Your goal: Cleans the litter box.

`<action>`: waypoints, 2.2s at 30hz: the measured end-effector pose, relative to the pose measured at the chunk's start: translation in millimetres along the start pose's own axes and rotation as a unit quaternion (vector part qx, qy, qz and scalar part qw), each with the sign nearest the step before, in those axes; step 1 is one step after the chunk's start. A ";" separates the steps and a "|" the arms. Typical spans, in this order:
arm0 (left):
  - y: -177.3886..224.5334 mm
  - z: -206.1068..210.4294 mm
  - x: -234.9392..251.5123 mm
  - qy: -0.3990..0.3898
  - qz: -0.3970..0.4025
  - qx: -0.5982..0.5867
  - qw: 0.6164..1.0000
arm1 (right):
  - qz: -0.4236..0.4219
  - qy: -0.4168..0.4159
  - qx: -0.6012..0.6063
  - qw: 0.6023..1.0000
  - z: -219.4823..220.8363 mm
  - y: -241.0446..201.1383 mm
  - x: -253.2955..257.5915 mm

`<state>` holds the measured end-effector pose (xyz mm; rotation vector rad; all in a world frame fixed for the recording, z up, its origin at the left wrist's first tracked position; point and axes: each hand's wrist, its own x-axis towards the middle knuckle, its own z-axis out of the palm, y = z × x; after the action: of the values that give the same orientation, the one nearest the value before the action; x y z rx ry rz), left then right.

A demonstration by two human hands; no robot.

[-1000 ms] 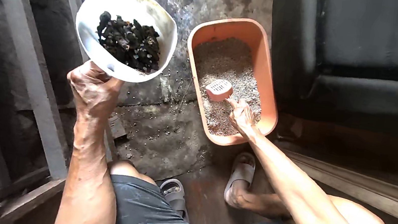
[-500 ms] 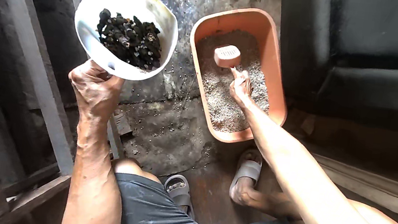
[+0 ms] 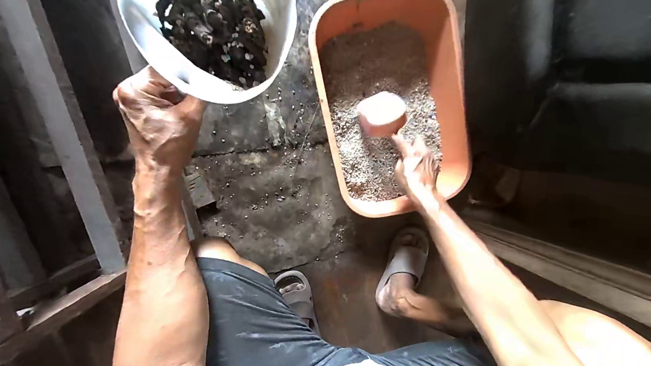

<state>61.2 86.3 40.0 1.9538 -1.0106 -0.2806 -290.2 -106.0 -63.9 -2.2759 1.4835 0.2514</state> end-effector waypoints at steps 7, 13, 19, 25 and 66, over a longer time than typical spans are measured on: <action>4.2 12.6 7.6 -0.004 -0.008 -0.029 1.000 | -0.018 -0.039 -0.037 0.998 16.5 20.7 -88.2; 6.9 19.2 7.9 -0.015 -0.007 -0.026 1.000 | -0.011 -0.026 -0.031 0.999 17.9 21.0 -92.7; 15.6 15.5 6.2 -0.007 -0.012 -0.002 1.000 | 0.015 -0.114 -0.071 0.991 -18.2 14.8 -109.4; 13.9 14.9 4.1 0.018 -0.043 -0.006 0.999 | 0.054 -0.050 -0.037 0.997 -41.0 23.9 -118.0; 266.6 -161.3 -194.3 0.147 -0.143 0.058 0.977 | 0.119 -0.048 0.330 0.935 -215.9 0.6 -252.8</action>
<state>-120.6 257.5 309.2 2.1702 -0.5646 -0.0878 -411.6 11.0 222.7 -1.5363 1.5023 -0.0675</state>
